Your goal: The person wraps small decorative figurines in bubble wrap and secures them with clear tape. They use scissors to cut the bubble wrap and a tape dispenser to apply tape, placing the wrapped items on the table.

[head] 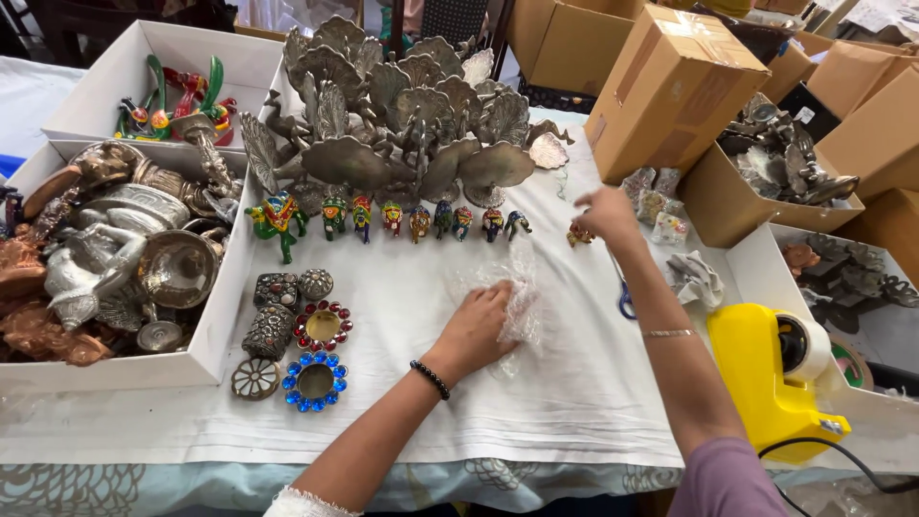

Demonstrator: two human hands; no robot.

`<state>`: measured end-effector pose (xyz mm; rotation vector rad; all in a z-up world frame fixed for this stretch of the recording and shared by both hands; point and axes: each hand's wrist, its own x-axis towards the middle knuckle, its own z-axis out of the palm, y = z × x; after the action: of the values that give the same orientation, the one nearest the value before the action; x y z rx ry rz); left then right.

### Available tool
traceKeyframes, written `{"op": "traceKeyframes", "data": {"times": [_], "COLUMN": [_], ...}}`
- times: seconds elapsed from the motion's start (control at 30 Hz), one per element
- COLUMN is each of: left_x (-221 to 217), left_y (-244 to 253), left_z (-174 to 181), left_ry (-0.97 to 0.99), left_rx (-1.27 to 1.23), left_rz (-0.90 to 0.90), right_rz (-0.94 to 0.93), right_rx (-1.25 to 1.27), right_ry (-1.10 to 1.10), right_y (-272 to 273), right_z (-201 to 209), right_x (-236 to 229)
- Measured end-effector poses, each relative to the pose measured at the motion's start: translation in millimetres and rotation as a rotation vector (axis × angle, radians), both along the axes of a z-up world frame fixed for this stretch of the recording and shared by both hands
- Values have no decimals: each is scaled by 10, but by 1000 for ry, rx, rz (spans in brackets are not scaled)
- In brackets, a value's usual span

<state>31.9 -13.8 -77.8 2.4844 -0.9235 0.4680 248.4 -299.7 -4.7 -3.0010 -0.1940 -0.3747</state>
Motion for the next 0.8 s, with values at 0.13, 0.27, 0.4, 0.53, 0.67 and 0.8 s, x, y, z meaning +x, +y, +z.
{"op": "traceKeyframes", "data": {"times": [0.13, 0.27, 0.4, 0.53, 0.67, 0.8], "left_x": [-61, -236, -196, -107, -15, -18], "left_y": [-24, -60, -290, -622, -829, -787], "left_z": [19, 367, 527, 701, 621, 265], "left_ry": [-31, -63, 102, 250, 427, 356], "left_rx": [20, 140, 372, 436, 524, 396], "left_rz": [-40, 26, 159, 278, 441, 468], "right_rz": [134, 199, 464, 287, 483, 489], "right_rx": [189, 750, 1905, 2579, 2638, 2401], "right_ry": [-39, -212, 154, 597, 1203, 1133], "right_y": [-233, -62, 97, 215, 631, 906], "right_z": [-91, 118, 142, -141, -390, -637], "right_x": [-333, -810, -1060, -1108, -1452, -1744]}}
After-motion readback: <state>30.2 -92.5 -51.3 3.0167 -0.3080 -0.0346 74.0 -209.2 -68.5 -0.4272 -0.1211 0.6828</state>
